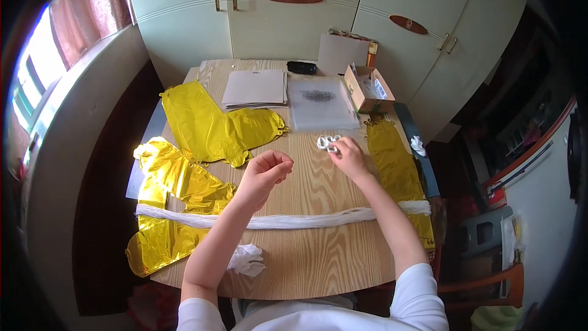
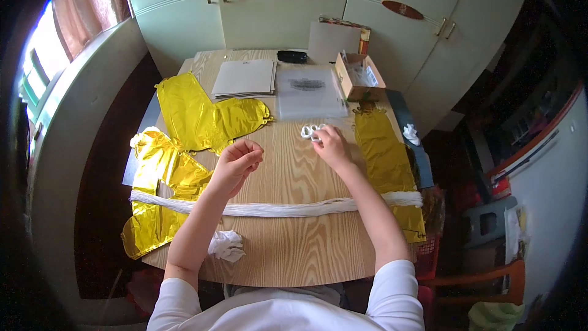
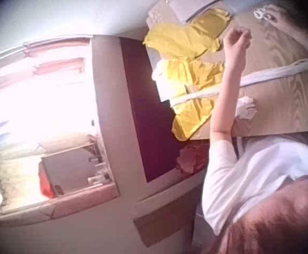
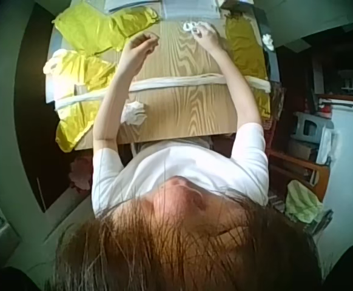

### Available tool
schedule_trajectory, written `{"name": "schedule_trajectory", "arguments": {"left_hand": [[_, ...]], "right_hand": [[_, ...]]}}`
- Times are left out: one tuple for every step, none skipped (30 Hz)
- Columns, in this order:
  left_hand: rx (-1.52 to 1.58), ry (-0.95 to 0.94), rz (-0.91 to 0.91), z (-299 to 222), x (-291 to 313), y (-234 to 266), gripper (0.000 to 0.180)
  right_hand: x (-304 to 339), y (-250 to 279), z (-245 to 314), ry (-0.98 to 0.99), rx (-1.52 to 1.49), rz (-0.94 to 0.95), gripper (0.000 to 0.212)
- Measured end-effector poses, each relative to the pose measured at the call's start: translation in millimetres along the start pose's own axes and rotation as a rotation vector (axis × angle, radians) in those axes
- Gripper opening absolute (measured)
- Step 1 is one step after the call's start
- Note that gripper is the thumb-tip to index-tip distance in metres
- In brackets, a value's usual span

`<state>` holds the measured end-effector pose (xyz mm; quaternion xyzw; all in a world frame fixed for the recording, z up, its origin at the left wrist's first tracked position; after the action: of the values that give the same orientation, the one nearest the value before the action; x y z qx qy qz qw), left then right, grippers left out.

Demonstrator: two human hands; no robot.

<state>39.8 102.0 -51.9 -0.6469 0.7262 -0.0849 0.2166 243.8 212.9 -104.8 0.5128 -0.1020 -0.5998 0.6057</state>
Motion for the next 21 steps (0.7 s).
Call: {"name": "schedule_trajectory", "arguments": {"left_hand": [[0.000,0.001,0.001,0.1,-0.2,-0.2,0.008],[-0.006,0.007,0.000,0.6,0.1,0.0,0.009],[-0.013,0.013,0.000,0.9,0.1,0.5,0.009],[-0.020,0.019,0.001,1.3,0.1,0.8,0.009],[-0.021,0.025,-0.007,1.9,0.0,1.6,0.008],[-0.024,0.030,-0.015,2.3,-0.1,2.9,0.008],[-0.027,0.034,-0.024,2.7,-0.2,4.4,0.008],[-0.023,0.035,-0.023,3.4,-0.4,5.2,0.008],[-0.017,0.036,-0.020,4.1,-0.9,5.7,0.008],[-0.012,0.036,-0.018,4.0,-1.4,5.8,0.008],[-0.011,0.037,-0.019,3.0,-2.0,5.8,0.008],[-0.009,0.041,-0.022,3.3,-1.7,6.2,0.008],[-0.007,0.044,-0.025,3.4,-1.5,6.6,0.008],[-0.002,0.039,-0.022,2.6,-2.1,6.5,0.008],[0.005,0.038,-0.021,3.8,-2.2,6.7,0.008],[0.012,0.037,-0.020,4.6,-2.7,7.0,0.008],[0.013,0.038,-0.021,4.9,-3.3,7.7,0.008],[0.014,0.042,-0.025,5.1,-2.8,8.6,0.009],[0.014,0.046,-0.028,5.2,-2.5,9.3,0.009],[0.003,0.056,-0.045,5.9,-2.2,11.0,0.009],[0.005,0.058,-0.037,7.1,-2.3,10.3,0.009]], "right_hand": [[-1.9,-0.4,0.6,0.020,0.011,0.023,0.022],[-5.5,-0.6,1.2,0.039,0.021,0.045,0.027],[-8.7,-1.3,1.9,0.058,0.032,0.067,0.031],[-10.2,-4.4,5.0,0.104,0.120,0.087,0.035],[-11.2,-8.3,8.1,0.149,0.208,0.108,0.040],[-12.1,-12.8,12.2,0.195,0.294,0.128,0.044],[-14.5,-17.7,10.5,0.159,0.322,0.175,0.044],[-16.5,-22.8,8.8,0.123,0.349,0.222,0.045],[-17.7,-26.4,5.9,0.086,0.378,0.268,0.046],[-18.5,-29.4,3.4,0.075,0.361,0.290,0.045],[-19.3,-34.4,-0.5,0.063,0.343,0.312,0.044],[-18.8,-38.9,-3.0,0.051,0.324,0.338,0.043],[-18.4,-41.7,-6.1,0.041,0.309,0.357,0.043],[-18.2,-43.9,-9.4,0.030,0.295,0.376,0.042],[-15.4,-46.7,-12.2,0.018,0.279,0.400,0.042],[-14.2,-47.9,-13.5,0.022,0.266,0.400,0.042],[-14.4,-49.0,-15.0,0.026,0.254,0.399,0.042],[-13.3,-50.5,-14.7,0.029,0.238,0.402,0.042],[-12.5,-52.0,-14.2,0.034,0.225,0.406,0.042],[-12.4,-53.3,-14.0,0.039,0.212,0.409,0.042],[-9.6,-53.4,-15.9,0.038,0.202,0.415,0.042]]}}
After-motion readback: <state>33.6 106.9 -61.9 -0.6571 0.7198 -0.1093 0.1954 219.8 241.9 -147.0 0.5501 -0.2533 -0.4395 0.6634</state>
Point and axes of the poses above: each hand's wrist, its own x-axis away from the middle knuckle, its own y-axis out of the back of the hand, z = x × y, the point moved 8 cm from there along -x, towards the middle knuckle, and after that the axes turned 10 degrees about -y, right-handed, at the moved point
